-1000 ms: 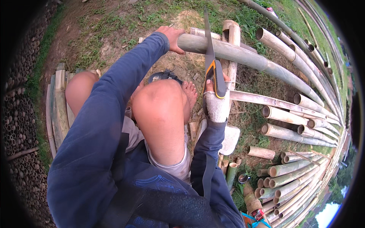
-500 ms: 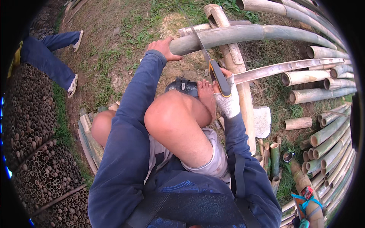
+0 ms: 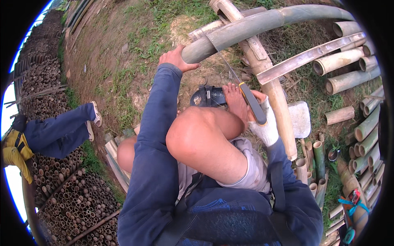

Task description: The person sits on the ground and uses a hand saw to cut bamboo poles into shorter sections. They repeatedly position a pole on a makeshift stand, saw through it, and then move the cut pieces aside.

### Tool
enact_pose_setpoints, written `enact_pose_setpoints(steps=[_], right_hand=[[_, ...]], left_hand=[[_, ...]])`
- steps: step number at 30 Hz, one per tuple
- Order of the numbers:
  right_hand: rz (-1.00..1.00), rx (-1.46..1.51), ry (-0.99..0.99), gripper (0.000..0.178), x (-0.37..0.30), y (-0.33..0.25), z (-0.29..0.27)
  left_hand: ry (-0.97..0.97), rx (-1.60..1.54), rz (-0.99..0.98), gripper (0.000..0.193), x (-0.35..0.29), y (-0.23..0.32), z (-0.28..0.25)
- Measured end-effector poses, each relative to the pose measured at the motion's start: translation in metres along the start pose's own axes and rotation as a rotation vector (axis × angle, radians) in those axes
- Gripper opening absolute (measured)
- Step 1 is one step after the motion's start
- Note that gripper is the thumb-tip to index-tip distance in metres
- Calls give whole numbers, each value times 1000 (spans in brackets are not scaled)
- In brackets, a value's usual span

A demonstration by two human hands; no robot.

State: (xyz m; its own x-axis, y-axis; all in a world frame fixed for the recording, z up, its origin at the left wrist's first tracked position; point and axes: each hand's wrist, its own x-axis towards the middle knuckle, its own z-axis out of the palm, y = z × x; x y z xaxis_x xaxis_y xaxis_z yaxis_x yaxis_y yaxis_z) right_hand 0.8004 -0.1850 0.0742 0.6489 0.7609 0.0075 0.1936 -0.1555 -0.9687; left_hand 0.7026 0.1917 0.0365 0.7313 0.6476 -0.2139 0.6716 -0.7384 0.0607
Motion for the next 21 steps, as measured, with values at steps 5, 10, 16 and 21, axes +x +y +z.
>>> enact_pose_setpoints(steps=[5, 10, 16, 21], right_hand=[[-140, 157, 0, 58, 68, 60, 50], [-29, -83, -37, 55, -116, 46, -32], [-35, -21, 21, 51, -51, 26, -3], [-272, 164, -19, 56, 78, 87, 58]], left_hand=[[41, 11, 20, 105, -10, 4, -6], [-36, -4, -1, 105, -3, 1, -7], [28, 35, 17, 104, -2, -2, 3], [64, 23, 27, 106, -5, -5, 2]])
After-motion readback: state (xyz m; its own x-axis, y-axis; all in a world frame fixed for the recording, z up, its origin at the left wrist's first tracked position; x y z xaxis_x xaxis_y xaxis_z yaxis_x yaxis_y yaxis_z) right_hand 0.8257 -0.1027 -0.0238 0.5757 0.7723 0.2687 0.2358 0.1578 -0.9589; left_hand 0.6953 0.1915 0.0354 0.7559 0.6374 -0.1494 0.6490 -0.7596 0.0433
